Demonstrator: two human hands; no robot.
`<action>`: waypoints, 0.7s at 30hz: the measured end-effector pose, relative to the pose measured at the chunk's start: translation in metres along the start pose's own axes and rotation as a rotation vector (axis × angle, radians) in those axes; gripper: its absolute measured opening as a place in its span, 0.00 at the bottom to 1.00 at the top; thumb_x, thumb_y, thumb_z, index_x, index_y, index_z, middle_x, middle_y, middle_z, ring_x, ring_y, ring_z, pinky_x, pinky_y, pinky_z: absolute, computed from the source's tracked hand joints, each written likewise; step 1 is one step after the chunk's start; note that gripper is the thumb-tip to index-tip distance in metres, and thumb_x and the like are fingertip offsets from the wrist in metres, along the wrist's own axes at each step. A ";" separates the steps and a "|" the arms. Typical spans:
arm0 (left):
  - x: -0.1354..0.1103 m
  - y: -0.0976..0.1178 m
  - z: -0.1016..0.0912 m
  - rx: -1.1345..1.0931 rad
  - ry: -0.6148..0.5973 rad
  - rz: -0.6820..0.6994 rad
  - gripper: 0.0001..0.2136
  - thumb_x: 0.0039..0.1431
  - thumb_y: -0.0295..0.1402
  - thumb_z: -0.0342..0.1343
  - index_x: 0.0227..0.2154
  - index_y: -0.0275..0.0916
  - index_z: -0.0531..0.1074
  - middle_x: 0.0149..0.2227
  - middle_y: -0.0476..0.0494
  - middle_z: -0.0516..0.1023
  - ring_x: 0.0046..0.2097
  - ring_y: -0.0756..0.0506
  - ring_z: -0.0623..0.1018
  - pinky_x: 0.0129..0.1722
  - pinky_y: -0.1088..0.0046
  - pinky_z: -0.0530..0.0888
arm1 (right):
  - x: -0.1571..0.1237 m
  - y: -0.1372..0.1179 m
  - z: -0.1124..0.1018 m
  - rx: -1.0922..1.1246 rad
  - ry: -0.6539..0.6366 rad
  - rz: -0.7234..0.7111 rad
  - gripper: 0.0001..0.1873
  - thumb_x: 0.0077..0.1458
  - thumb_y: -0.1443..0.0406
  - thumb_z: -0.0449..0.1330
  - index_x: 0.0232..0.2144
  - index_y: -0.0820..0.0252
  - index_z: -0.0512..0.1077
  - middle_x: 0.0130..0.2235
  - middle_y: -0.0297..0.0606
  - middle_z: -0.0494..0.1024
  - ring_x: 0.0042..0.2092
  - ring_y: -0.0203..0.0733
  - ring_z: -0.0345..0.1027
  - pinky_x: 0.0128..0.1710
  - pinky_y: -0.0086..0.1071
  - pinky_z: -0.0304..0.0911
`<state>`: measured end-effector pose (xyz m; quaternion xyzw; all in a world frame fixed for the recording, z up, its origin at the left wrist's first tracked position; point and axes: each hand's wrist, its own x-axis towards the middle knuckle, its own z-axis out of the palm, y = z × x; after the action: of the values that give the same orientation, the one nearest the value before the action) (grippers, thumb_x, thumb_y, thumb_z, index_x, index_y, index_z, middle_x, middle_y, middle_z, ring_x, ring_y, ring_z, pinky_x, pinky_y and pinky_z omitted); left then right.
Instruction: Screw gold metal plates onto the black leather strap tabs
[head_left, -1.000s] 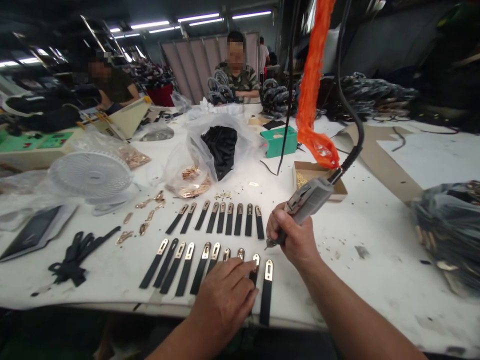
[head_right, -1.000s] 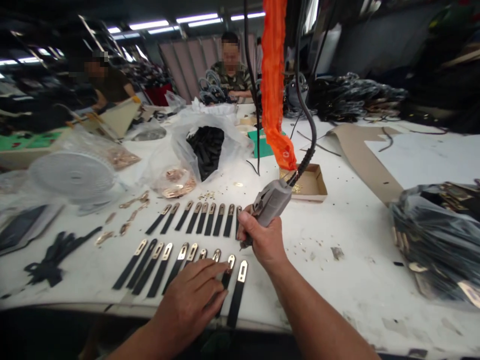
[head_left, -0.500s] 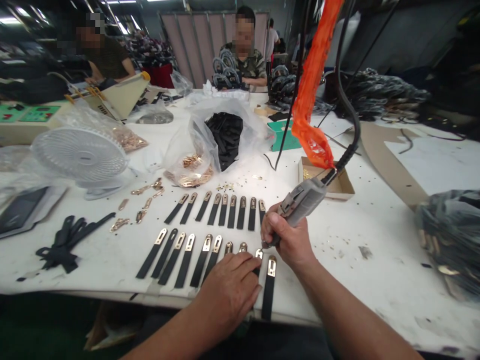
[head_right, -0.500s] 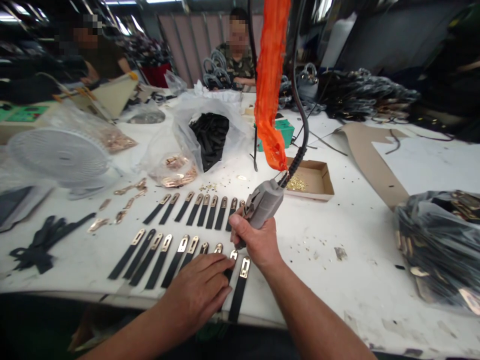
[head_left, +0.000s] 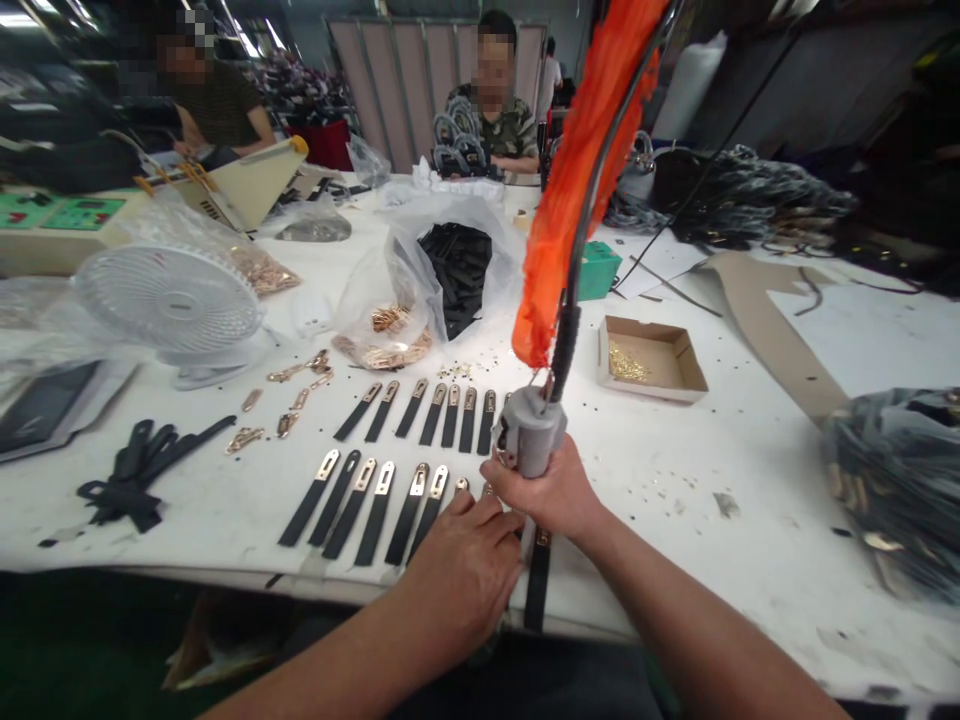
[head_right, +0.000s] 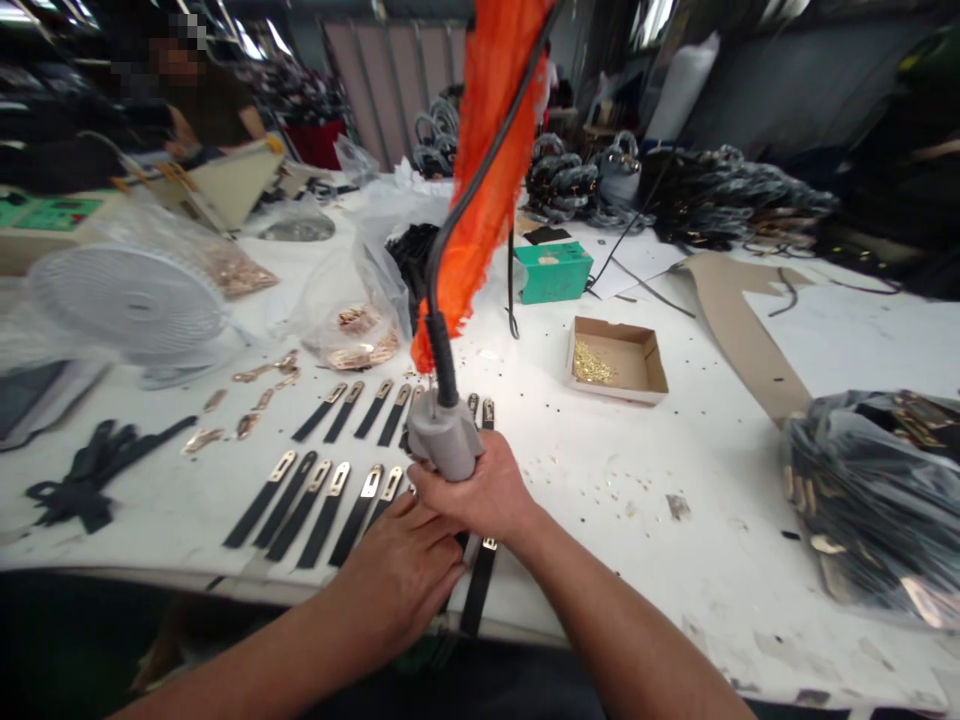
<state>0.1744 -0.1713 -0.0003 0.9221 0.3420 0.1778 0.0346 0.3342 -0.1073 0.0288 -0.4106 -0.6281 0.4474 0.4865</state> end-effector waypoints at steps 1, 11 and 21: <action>0.000 0.000 0.000 0.007 0.005 -0.003 0.08 0.66 0.30 0.62 0.29 0.39 0.73 0.41 0.45 0.82 0.48 0.40 0.78 0.51 0.54 0.71 | 0.001 -0.001 0.002 -0.001 -0.018 0.000 0.13 0.48 0.63 0.70 0.22 0.57 0.69 0.21 0.30 0.71 0.23 0.35 0.62 0.22 0.29 0.60; -0.005 0.005 0.001 -0.006 0.026 -0.042 0.06 0.66 0.29 0.61 0.31 0.40 0.74 0.45 0.43 0.84 0.48 0.40 0.78 0.49 0.55 0.69 | 0.005 0.009 -0.002 0.129 -0.131 0.056 0.14 0.49 0.62 0.69 0.21 0.56 0.68 0.20 0.30 0.67 0.23 0.35 0.59 0.23 0.31 0.57; -0.006 0.009 0.000 -0.051 0.069 -0.088 0.04 0.66 0.29 0.61 0.33 0.41 0.76 0.49 0.45 0.85 0.47 0.40 0.80 0.51 0.55 0.72 | 0.001 0.028 -0.015 0.348 -0.141 0.032 0.18 0.49 0.53 0.77 0.32 0.58 0.78 0.22 0.32 0.74 0.22 0.38 0.65 0.22 0.32 0.61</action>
<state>0.1761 -0.1821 -0.0008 0.8984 0.3784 0.2163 0.0539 0.3505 -0.0968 0.0037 -0.2978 -0.5673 0.5846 0.4977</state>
